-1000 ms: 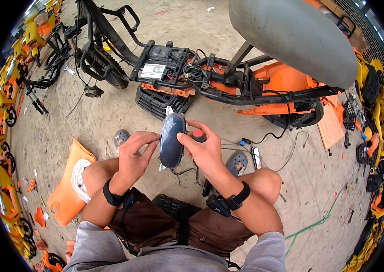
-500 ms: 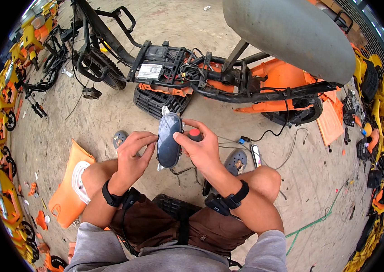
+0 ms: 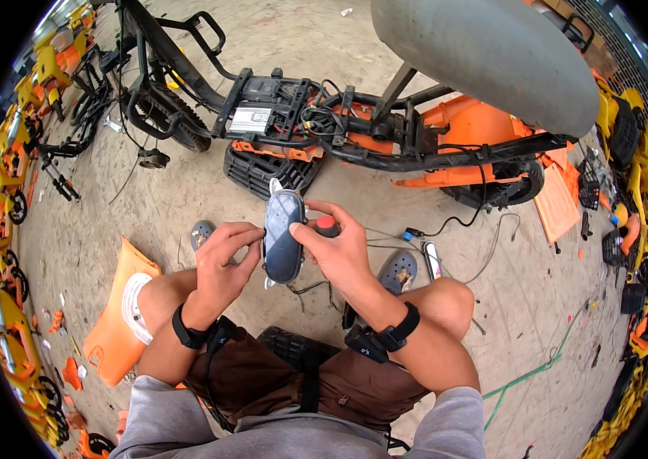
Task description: The person sits on the floor of a workshop and uses a screwdriver to pry open a black plastic cover on an electric scooter. They manipulate the cover and wires, attempting to separate the casing from the internal components.
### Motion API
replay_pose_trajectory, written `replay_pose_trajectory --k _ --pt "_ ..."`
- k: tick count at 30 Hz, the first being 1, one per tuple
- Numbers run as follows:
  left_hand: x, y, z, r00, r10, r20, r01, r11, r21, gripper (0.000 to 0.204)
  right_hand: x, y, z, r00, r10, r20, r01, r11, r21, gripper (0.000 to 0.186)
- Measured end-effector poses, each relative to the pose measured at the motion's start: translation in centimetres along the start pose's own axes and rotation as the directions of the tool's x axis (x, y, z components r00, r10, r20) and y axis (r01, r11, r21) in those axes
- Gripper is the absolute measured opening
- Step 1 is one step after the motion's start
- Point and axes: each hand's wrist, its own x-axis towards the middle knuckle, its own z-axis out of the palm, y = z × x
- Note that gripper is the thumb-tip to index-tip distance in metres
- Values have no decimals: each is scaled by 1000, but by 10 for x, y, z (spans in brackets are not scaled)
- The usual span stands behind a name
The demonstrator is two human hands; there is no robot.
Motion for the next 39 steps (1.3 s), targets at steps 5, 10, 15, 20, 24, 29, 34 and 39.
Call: replay_pose_trajectory --k 5,10,15,20,24,29,34,39 --pt "-2 0 -1 997 -66 36 68 996 -65 22 0 1 -1 1000 1 -4 -1 1000 -8 46" --pt "1 7 -5 965 -229 124 250 949 -194 20 0 -2 0 1000 10 -14 -10 1000 -2 46" --pt "-1 0 -5 919 -343 197 392 849 -353 18 -1 -3 0 1000 8 1 -8 1000 20 46" --pt "1 -1 -5 861 -444 248 506 700 -504 24 -1 -2 0 1000 16 5 -16 999 35 46" --pt "-1 -11 -5 760 -526 381 634 472 -612 26 -1 -3 0 1000 18 11 -19 999 45 45" --pt "6 -12 -11 675 -502 541 728 335 -598 25 -2 -3 -1 1000 8 18 -8 999 42 45" --pt "4 -14 -12 629 -516 581 758 242 -605 24 -2 -3 0 999 0 34 -1 1000 18 46" --pt "4 -15 -13 621 -526 581 763 235 -602 20 -1 -3 1 999 -21 31 21 1000 -2 45"
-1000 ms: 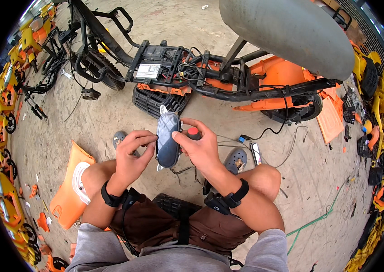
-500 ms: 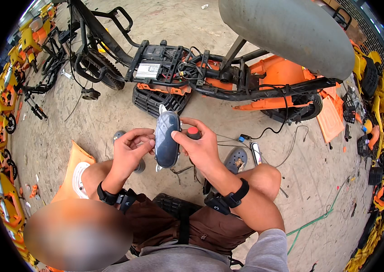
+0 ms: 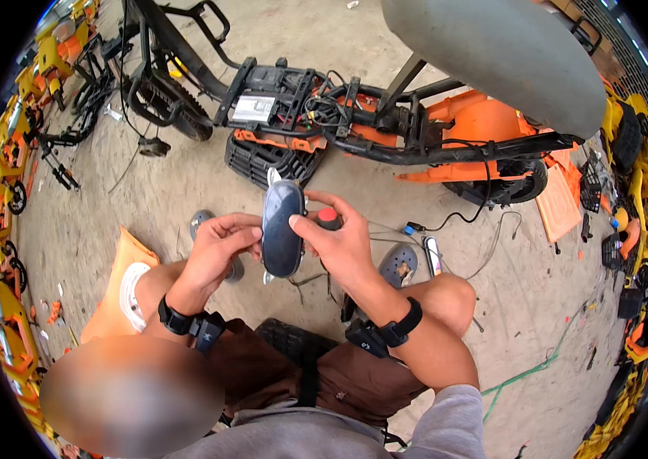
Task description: The person sits on the floor of a workshop and uses a screwdriver to pry open a black plastic cover on an electric scooter. They manipulate the cover and wires, attempting to separate the casing from the internal components.
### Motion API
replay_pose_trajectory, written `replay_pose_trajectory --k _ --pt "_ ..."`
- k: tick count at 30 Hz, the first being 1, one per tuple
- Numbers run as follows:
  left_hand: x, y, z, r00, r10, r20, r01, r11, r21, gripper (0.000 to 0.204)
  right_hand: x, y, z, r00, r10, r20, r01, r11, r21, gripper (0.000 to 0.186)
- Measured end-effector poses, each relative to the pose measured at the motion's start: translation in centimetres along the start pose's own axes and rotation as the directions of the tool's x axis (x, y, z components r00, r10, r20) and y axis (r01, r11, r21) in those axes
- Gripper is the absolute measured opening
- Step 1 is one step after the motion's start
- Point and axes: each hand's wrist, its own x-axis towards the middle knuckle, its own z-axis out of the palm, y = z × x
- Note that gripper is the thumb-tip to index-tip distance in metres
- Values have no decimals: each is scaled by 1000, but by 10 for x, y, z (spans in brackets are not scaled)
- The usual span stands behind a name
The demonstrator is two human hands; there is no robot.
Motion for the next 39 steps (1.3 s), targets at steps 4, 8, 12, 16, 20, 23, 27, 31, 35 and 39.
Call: replay_pose_trajectory --k 4,8,12,16,20,23,27,31,35,39 --pt "0 -3 1 1000 -12 9 12 999 -42 24 -1 1 -1 1000 6 -12 -6 1000 22 44" --pt "0 0 7 1000 -30 11 30 997 -68 33 -1 0 0 999 -2 -37 4 998 58 44" --pt "-2 -2 14 998 -28 59 32 996 -78 39 0 -2 2 999 -6 -31 9 997 76 46" --pt "0 -11 11 993 -42 109 46 999 -27 44 0 4 4 1000 -20 -22 21 997 74 48" --pt "-2 -10 15 999 7 44 -4 997 -83 46 -1 9 4 1000 -12 7 12 998 54 48" --pt "-3 -12 14 999 27 31 -25 998 -55 46 1 13 5 1000 14 16 -14 1000 22 50" --pt "-4 -7 11 998 -56 -22 56 998 19 45 5 11 10 996 -32 -85 20 991 -134 49" --pt "-5 -7 5 992 -61 -113 82 978 193 45 14 7 -4 983 -81 -166 71 995 -65 48" --pt "-6 -9 2 991 -72 -109 97 964 249 42 10 -12 -13 937 -347 -40 324 907 -269 48" --pt "-5 -11 -3 987 -157 -30 160 962 223 41 -4 -20 -12 711 -702 54 633 604 -485 54"
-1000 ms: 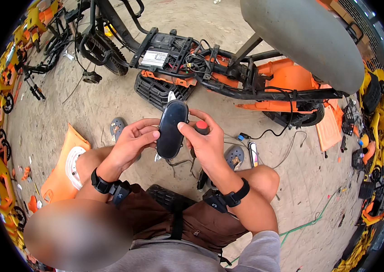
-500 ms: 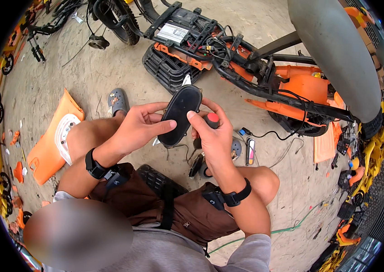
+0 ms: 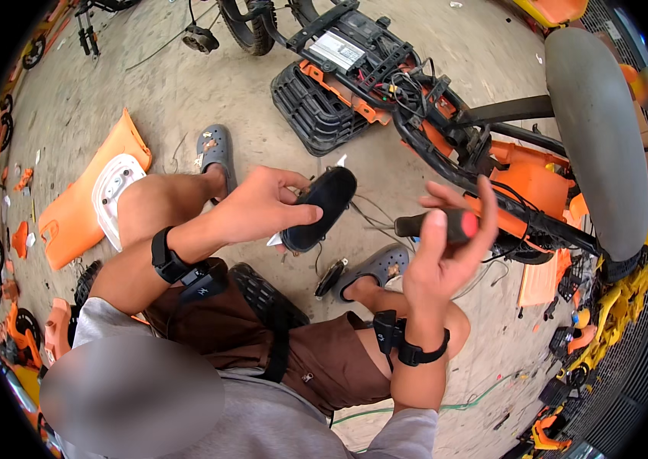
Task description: The person sits on the floor of a workshop and uses a screwdriver to pry open a black plastic cover on an electric scooter. They manipulate the cover and wires, attempting to separate the casing from the internal components.
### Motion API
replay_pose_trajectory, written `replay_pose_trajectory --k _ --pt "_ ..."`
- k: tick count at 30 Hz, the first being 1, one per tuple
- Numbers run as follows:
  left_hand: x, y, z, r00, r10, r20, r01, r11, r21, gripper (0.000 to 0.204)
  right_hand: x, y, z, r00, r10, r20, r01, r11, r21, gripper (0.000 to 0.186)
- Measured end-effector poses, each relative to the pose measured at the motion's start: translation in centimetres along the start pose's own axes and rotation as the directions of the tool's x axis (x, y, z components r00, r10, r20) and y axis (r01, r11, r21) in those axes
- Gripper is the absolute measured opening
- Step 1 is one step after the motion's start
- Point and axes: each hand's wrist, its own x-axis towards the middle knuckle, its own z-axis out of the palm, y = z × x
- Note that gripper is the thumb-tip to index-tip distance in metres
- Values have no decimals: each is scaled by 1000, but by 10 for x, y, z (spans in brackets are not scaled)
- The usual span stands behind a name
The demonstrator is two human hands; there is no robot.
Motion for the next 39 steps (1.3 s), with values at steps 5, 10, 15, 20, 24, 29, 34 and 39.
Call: replay_pose_trajectory --k 5,10,15,20,24,29,34,39 --pt "-3 2 -1 997 -57 46 55 998 42 43 2 -3 -18 968 -71 -239 67 997 -22 41" --pt "-5 2 0 999 -18 39 15 997 72 43 4 -5 -18 908 -150 -392 167 986 10 34" --pt "-7 6 4 998 25 57 -32 992 125 38 -3 4 -12 931 -191 -312 200 980 -1 34" --pt "-7 9 6 998 8 56 -23 965 262 40 -8 -1 -11 961 -106 -254 142 982 126 41" --pt "-9 13 7 998 29 50 -43 952 304 43 -8 -1 -12 968 -102 -230 135 982 136 42" --pt "-9 13 8 998 44 51 -58 945 321 45 -9 1 -11 968 -113 -222 142 983 118 41" --pt "-10 13 8 997 63 55 -77 941 329 46 -10 -2 -8 977 -115 -178 136 984 112 40" --pt "-10 11 8 995 86 58 -101 932 348 46 -9 1 -8 976 -145 -165 161 983 89 41"
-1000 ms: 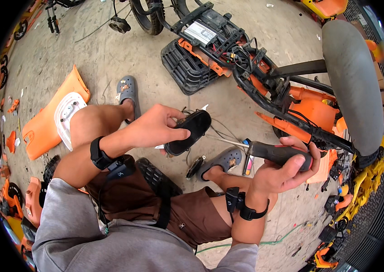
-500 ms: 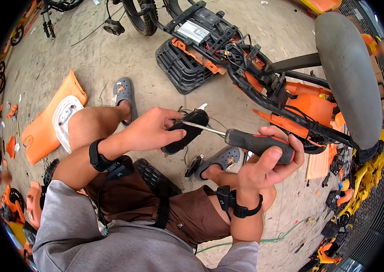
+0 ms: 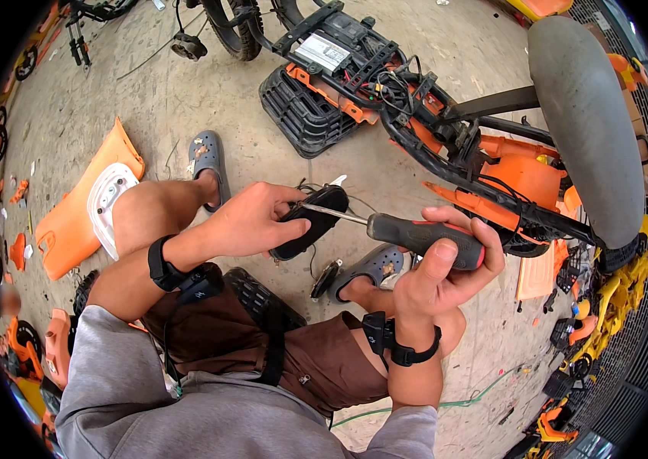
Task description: The person sits on the floor of a workshop and uses a screwdriver to pry open a black plastic cover on an electric scooter. They manipulate the cover and wires, attempting to separate the casing from the internal components.
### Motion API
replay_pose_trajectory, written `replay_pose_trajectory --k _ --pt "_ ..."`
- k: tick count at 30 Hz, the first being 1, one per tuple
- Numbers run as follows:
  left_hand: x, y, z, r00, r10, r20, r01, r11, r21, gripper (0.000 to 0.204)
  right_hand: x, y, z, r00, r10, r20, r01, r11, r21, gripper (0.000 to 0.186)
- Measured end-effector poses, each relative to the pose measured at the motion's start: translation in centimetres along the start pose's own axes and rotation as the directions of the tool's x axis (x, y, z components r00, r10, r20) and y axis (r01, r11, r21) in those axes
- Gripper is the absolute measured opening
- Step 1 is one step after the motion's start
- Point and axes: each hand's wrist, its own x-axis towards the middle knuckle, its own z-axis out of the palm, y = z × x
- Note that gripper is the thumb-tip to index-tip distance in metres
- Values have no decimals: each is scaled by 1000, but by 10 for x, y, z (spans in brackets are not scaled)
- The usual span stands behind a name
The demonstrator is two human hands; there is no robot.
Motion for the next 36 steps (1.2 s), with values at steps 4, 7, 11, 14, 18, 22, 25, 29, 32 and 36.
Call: replay_pose_trajectory --k 4,7,11,14,18,22,25,29,32,36 --pt "2 -4 2 996 52 -68 -45 993 105 42 -1 -3 1 998 3 65 -6 999 41 48" --pt "6 -16 5 975 159 -153 -114 957 265 38 -2 0 0 987 -31 157 26 999 28 55" --pt "7 -19 6 968 151 -201 -91 956 280 34 4 -2 -2 984 -52 172 57 998 -26 69" --pt "9 -19 6 963 159 -217 -89 950 299 34 2 -10 -1 986 21 162 -14 999 -39 75" --pt "9 -17 7 963 160 -218 -85 944 319 33 -4 -7 -5 986 -38 160 72 974 -215 74" --pt "9 -18 8 956 184 -229 -110 948 299 33 -4 -3 -7 989 -68 132 68 998 8 67" --pt "10 -17 7 959 172 -224 -95 944 317 32 -1 -10 -4 989 -44 140 40 999 28 65" --pt "9 -19 7 953 190 -236 -107 939 327 32 -5 -6 -4 986 -102 133 122 982 -144 60" --pt "9 -20 8 950 199 -242 -114 939 325 32 -5 -7 -9 986 -64 152 79 992 -98 53" --pt "11 -21 8 950 201 -241 -112 934 340 31 -1 -11 -9 985 -57 165 75 992 -100 50"
